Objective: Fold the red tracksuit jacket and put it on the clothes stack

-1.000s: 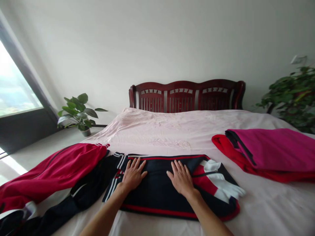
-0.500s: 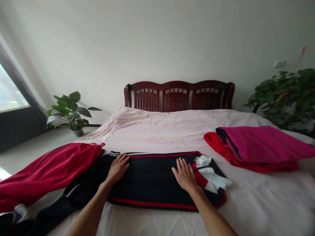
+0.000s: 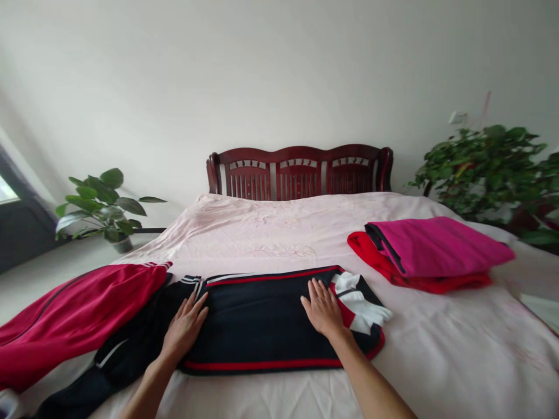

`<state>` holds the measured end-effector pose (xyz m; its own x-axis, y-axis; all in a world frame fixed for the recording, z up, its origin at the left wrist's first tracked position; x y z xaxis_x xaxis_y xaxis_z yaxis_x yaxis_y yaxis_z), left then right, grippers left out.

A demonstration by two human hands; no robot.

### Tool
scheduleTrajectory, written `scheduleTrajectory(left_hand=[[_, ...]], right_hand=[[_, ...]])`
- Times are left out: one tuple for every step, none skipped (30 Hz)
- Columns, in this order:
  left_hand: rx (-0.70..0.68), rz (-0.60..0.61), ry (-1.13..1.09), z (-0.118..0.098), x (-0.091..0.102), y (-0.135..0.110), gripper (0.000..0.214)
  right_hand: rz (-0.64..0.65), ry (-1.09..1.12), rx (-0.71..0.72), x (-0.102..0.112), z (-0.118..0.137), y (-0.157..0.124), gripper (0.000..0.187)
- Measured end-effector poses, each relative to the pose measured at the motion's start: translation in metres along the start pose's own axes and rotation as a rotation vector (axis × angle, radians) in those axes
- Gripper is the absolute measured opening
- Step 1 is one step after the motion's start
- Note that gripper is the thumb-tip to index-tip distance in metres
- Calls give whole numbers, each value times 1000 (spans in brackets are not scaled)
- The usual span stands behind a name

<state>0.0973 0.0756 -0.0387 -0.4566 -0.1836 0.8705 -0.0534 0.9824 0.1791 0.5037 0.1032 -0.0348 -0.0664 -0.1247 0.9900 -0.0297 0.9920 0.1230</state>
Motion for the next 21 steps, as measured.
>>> scheduleTrajectory(left_hand=[[30, -11, -15, 3, 4, -4, 53], [79, -28, -31, 6, 8, -6, 52], [144, -44, -51, 11, 13, -7, 53], [213, -57, -71, 17, 17, -6, 54], [272, -63, -88, 22, 21, -4, 56], [320, -63, -100, 26, 25, -1, 59], [360, -60, -107, 30, 28, 4, 62], [391, -53, -107, 34, 31, 9, 63], [411, -40, -102, 37, 33, 15, 63], [422, -18, -96, 39, 34, 20, 61], [431, 11, -89, 41, 34, 25, 57], [440, 40, -77, 41, 34, 27, 54], [447, 65, -60, 41, 35, 29, 52], [454, 84, -39, 41, 35, 29, 51], [458, 96, -15, 39, 36, 28, 51], [458, 105, 9, 37, 37, 26, 52], [456, 114, 28, 35, 37, 23, 53], [449, 123, 42, 32, 38, 20, 52], [438, 131, 51, 30, 38, 18, 51], [427, 139, 56, 28, 39, 15, 49], [418, 144, 56, 27, 39, 13, 48]], right_hand=[[-11, -3, -1, -1, 0, 0, 67], [-23, -7, -3, -1, 0, 1, 67], [-34, -12, -3, -2, -1, 1, 66], [-44, -17, -2, -3, -1, 1, 66], [-51, -21, -1, -4, -1, 2, 66], [-56, -22, 0, -4, -1, 2, 65], [-60, -20, 1, -5, -1, 2, 65], [-65, -18, 2, -5, -1, 2, 64], [-68, -17, 1, -6, -1, 2, 64], [-71, -17, 0, -6, -1, 3, 63], [-75, -20, 0, -6, -1, 3, 63], [-79, -25, 1, -6, -1, 2, 63], [-83, -30, 1, -6, -1, 2, 63], [-87, -35, 1, -6, -2, 2, 63], [-91, -39, 1, -6, -2, 2, 63], [-97, -41, 4, -6, -2, 2, 62], [-102, -40, 5, -6, -2, 2, 62], [-105, -37, 8, -6, -2, 2, 62], [-109, -32, 10, -6, -2, 2, 61], [-110, -25, 13, -6, -2, 2, 61], [-110, -16, 16, -6, -3, 2, 61]])
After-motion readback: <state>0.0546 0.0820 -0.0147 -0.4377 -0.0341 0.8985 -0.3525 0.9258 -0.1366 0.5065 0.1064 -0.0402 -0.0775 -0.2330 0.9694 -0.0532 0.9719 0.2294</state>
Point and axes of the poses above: each hand's wrist, its own y-axis towards the middle knuckle, its own x-axis out of the back of the hand, z = x × y, the point moved 7 cm from there along y, towards the middle knuckle, and after that the axes turned 9 degrees about -y, right-handed, at the moved point
